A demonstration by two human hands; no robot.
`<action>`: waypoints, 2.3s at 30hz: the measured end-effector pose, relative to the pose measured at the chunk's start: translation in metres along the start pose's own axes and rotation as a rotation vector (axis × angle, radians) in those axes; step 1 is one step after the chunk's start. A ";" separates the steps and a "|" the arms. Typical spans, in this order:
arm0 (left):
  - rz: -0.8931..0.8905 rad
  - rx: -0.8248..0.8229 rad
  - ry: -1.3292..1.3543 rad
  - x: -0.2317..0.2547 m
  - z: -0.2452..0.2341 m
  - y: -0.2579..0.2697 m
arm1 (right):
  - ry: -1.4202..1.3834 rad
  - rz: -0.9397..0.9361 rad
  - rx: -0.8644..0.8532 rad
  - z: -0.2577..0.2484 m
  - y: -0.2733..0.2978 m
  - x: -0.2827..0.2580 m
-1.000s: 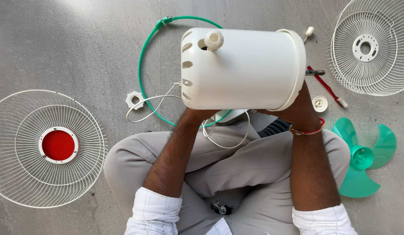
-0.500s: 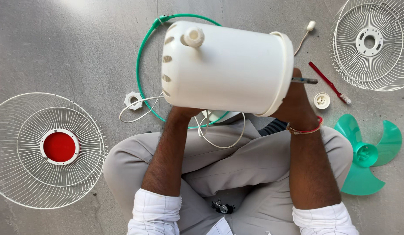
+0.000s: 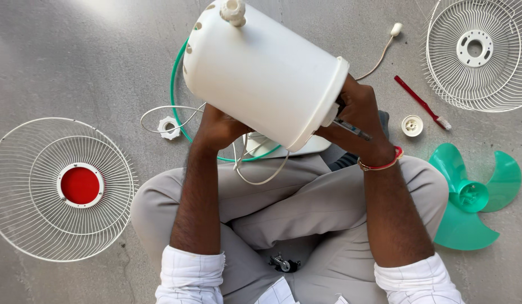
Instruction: The person sits on the floor and disassembles a white fan motor housing to access the internal components. They use a cloth to wipe dust and debris from the motor coils and shaft, cleaning the exposed parts thoroughly.
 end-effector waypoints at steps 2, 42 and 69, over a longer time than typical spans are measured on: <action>-0.008 0.060 -0.154 0.017 0.003 0.008 | -0.035 -0.034 0.006 0.000 0.003 0.005; 0.530 -0.343 -1.489 0.239 0.116 0.009 | -1.129 0.109 0.431 0.150 0.035 0.065; 0.920 0.476 -1.375 0.216 0.058 0.080 | -1.121 0.183 0.256 0.148 0.038 0.095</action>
Point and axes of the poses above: each hand's wrist, its own y-axis away from the middle knuckle, its own z-axis out of the palm, x = y × z, the point moved 7 cm from there along -y, towards the middle knuckle, and after that the axes turned 2 degrees about -z, right-handed, at the moved point
